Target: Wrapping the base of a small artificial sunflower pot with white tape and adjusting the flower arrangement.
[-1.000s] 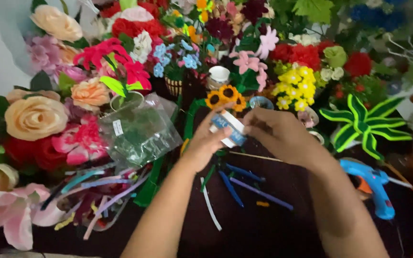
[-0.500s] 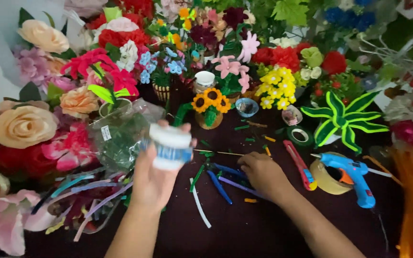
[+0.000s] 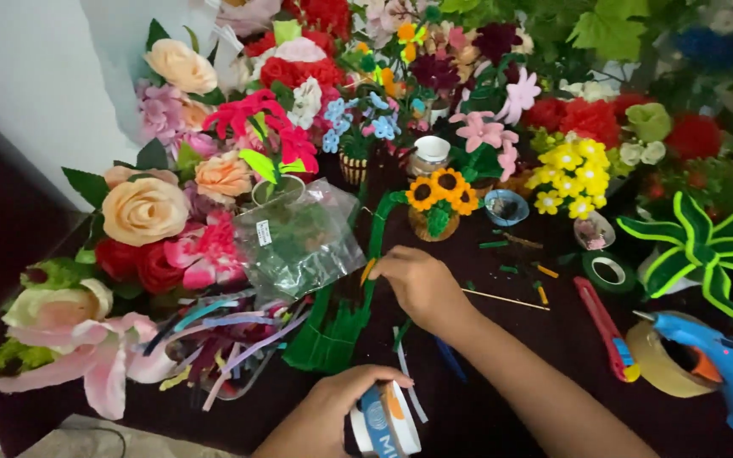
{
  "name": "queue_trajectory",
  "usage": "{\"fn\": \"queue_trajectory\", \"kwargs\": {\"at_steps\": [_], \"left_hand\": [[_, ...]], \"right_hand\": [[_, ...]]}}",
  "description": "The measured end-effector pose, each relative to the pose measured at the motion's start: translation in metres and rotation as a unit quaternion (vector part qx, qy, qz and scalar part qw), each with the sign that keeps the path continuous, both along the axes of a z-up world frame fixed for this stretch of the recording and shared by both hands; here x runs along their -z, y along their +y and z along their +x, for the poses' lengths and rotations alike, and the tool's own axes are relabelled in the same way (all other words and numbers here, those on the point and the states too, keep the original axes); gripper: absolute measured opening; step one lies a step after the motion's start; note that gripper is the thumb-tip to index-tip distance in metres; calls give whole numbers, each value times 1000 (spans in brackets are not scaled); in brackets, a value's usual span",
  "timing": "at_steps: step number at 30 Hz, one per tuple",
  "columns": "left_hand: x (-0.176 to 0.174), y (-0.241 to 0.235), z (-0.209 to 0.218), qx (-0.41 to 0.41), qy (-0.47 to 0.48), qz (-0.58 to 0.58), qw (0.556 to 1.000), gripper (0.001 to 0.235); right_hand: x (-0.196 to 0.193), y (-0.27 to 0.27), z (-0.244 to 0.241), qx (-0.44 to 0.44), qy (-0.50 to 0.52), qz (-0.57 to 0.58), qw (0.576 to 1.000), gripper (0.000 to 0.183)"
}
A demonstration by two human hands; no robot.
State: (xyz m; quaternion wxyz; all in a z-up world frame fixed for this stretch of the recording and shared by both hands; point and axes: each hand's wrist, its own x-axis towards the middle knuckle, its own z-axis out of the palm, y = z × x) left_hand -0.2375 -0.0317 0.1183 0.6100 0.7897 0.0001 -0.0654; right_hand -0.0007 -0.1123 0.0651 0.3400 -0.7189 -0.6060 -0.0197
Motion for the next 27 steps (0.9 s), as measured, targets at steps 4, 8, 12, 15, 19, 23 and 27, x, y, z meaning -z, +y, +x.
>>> {"fn": "queue_trajectory", "kwargs": {"at_steps": [4, 8, 12, 15, 19, 23, 27], "left_hand": [[-6, 7, 2, -2, -22, 31, 999, 63], [-24, 14, 0, -19, -28, 34, 999, 61], [-27, 15, -3, -82, -139, -112, 980, 69], [25, 27, 29, -132, -169, -222, 951, 75], [37, 33, 74, -226, -48, -227, 946, 66], [37, 33, 108, -312, -38, -371, 874, 43], [29, 29, 121, -340, -36, -378, 860, 39]], "right_hand": [[6, 10, 2, -80, -180, 39, 980, 21], [19, 9, 2, -85, -290, 17, 953, 27], [26, 7, 3, -93, -331, 1, 939, 26], [31, 0, 6, -140, -254, 43, 956, 20], [47, -15, 13, -136, -98, -11, 986, 40], [65, -18, 22, -93, -329, 78, 937, 16], [37, -26, 8, -102, -322, 100, 936, 20]]}}
